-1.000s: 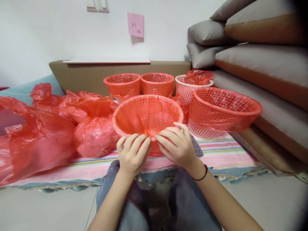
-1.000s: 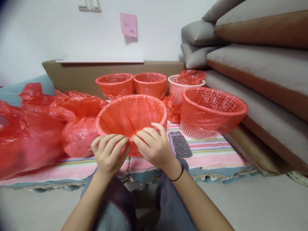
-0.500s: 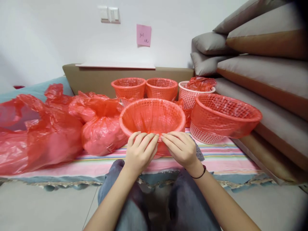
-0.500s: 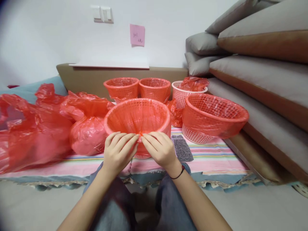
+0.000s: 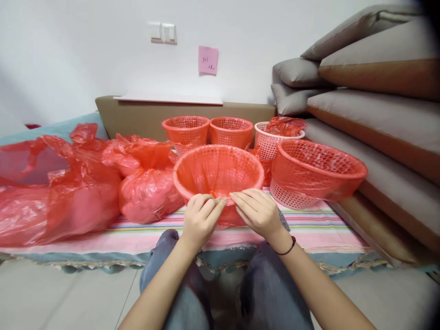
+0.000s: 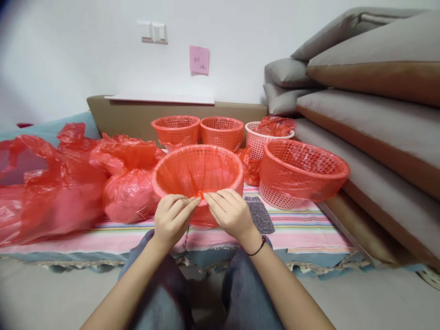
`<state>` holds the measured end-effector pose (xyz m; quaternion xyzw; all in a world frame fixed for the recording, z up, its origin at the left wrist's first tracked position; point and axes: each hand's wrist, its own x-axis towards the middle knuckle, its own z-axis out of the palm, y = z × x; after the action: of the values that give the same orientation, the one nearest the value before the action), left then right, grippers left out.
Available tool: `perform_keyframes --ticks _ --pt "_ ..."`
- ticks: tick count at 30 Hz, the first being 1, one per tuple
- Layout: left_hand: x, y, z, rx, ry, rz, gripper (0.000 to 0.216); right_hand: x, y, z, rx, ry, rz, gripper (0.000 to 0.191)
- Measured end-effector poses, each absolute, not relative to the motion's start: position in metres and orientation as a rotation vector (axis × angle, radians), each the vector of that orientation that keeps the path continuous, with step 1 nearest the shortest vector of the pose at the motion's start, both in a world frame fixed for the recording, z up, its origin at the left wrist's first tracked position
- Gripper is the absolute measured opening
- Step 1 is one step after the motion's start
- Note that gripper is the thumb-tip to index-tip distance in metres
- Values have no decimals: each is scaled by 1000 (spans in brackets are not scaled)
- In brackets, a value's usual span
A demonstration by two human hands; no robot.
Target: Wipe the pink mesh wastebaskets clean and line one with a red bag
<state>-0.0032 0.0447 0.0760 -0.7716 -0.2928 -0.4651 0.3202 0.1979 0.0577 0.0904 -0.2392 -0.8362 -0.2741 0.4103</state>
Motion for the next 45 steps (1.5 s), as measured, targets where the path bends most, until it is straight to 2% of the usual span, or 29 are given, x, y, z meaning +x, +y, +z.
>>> perform_keyframes --ticks 5,8,13,20,24,29,38,45 --pt "-9 37 72 -2029 -702 -1118 26 196 48 89 -584 -2088 -893 20" --pt "-15 35 69 -2019 -684 -1106 27 194 43 87 -583 -2079 -902 19" --pt "-19 39 66 -2020 -765 -1047 38 196 43 86 -668 -2111 -742 30" --pt "-1 14 89 -2199 -1311 -824 64 203 45 97 -775 -2175 -409 49" --pt "3 19 107 -2306 -1283 -860 82 202 60 113 -906 -2214 -295 53" --pt "3 61 118 -2148 -1245 -993 72 199 84 122 -973 -2255 -258 51" --pt "0 73 112 -2341 -1176 -747 65 192 95 106 -1001 -2387 -268 54" --pt "3 69 117 -2575 -1256 -567 72 192 88 102 -1007 -2334 -309 54"
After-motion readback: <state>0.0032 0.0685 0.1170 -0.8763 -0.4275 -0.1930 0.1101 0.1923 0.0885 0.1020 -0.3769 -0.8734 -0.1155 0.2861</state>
